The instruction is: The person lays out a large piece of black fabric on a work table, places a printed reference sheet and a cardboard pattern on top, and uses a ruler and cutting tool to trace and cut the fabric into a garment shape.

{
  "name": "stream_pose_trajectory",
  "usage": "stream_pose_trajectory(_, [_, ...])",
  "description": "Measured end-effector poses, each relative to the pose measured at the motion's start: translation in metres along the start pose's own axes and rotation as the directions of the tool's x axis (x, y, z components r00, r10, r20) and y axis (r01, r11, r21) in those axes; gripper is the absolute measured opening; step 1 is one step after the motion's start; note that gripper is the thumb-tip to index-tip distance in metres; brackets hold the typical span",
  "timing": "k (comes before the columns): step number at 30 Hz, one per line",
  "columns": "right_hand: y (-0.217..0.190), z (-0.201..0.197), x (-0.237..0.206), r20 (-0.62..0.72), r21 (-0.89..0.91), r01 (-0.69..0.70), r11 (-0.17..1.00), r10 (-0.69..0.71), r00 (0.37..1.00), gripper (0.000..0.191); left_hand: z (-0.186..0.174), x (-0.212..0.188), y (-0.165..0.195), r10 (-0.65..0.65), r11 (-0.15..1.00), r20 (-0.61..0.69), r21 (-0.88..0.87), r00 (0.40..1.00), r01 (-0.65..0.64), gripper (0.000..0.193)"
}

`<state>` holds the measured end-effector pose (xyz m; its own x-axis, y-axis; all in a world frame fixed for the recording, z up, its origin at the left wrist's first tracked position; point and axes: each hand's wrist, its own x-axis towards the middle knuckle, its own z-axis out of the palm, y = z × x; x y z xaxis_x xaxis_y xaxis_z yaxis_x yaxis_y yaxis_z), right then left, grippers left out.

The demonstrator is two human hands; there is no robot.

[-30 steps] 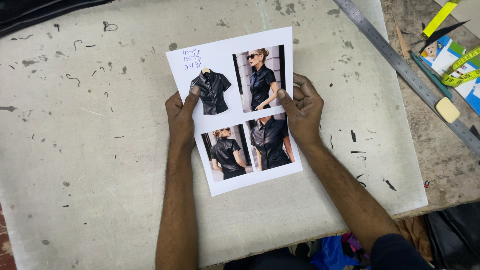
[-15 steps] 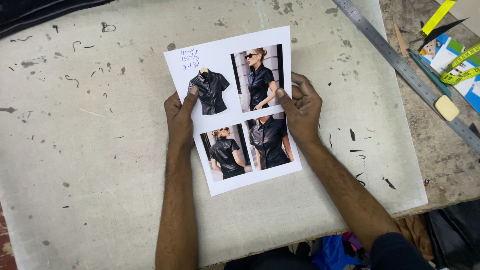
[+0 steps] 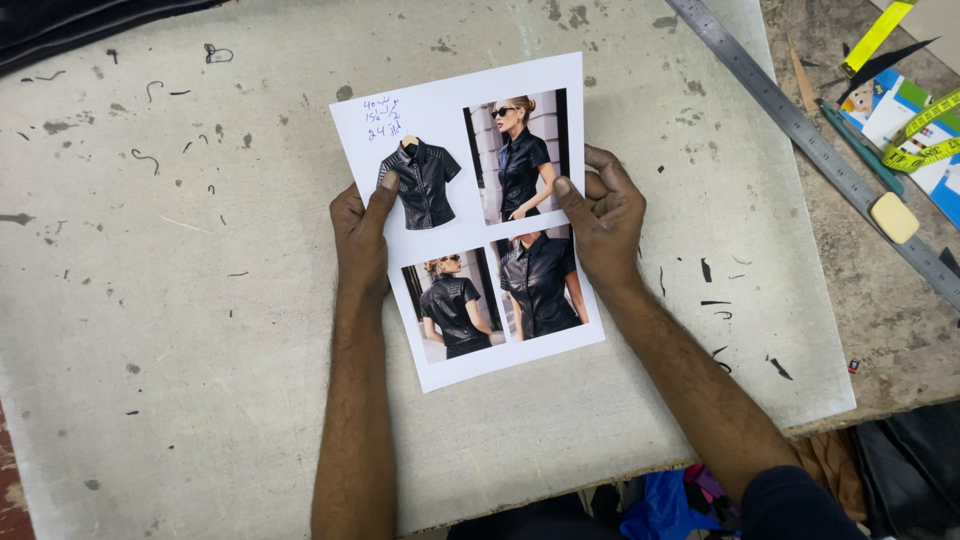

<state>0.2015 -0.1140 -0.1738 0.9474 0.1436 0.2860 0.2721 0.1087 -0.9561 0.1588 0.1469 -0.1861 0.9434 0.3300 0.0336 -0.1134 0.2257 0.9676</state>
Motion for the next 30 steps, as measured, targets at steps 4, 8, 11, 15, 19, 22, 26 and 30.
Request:
stream_pose_trajectory(4, [0.001,0.0,0.001,-0.009,-0.046,0.004,0.999,-0.004,1.0,0.031,0.0,0.001,-0.001,-0.01,0.999,0.005,-0.031,1.0,0.011,0.027])
stream_pose_trajectory(8, [0.0,0.0,0.0,-0.015,-0.023,0.007,1.0,-0.007,1.0,0.032,0.0,0.001,-0.002,-0.007,1.0,0.008,-0.024,1.0,0.007,0.027])
stream_pose_trajectory(11, [-0.001,-0.001,-0.001,-0.017,-0.043,-0.018,0.999,0.018,1.0,0.033,-0.001,0.001,-0.004,-0.002,1.0,0.014,-0.029,1.0,0.002,0.027])
stream_pose_trajectory(15, [-0.001,-0.001,-0.001,-0.018,-0.034,-0.021,0.999,0.02,1.0,0.032,0.0,0.003,-0.005,0.002,0.996,0.041,-0.086,0.999,0.001,0.025])
stream_pose_trajectory(19, [0.002,0.001,0.001,-0.029,-0.02,-0.002,1.0,0.002,1.0,0.03,0.0,0.005,-0.007,0.021,0.989,0.074,-0.146,0.997,-0.01,0.025])
stream_pose_trajectory(22, [0.003,0.004,0.003,-0.054,-0.016,-0.022,1.0,0.021,0.998,0.03,0.002,0.006,-0.007,-0.003,0.989,0.083,-0.144,0.997,0.015,0.026])
stream_pose_trajectory(26, [0.0,0.009,0.005,-0.072,-0.024,-0.019,1.0,0.017,0.997,0.03,0.007,0.008,-0.001,-0.01,0.991,0.06,-0.134,0.998,0.018,0.026])
stream_pose_trajectory(30, [-0.01,0.017,0.01,-0.028,0.005,-0.019,1.0,0.019,0.999,0.026,0.012,0.011,0.014,0.0,0.991,0.02,-0.135,1.0,0.003,0.028])
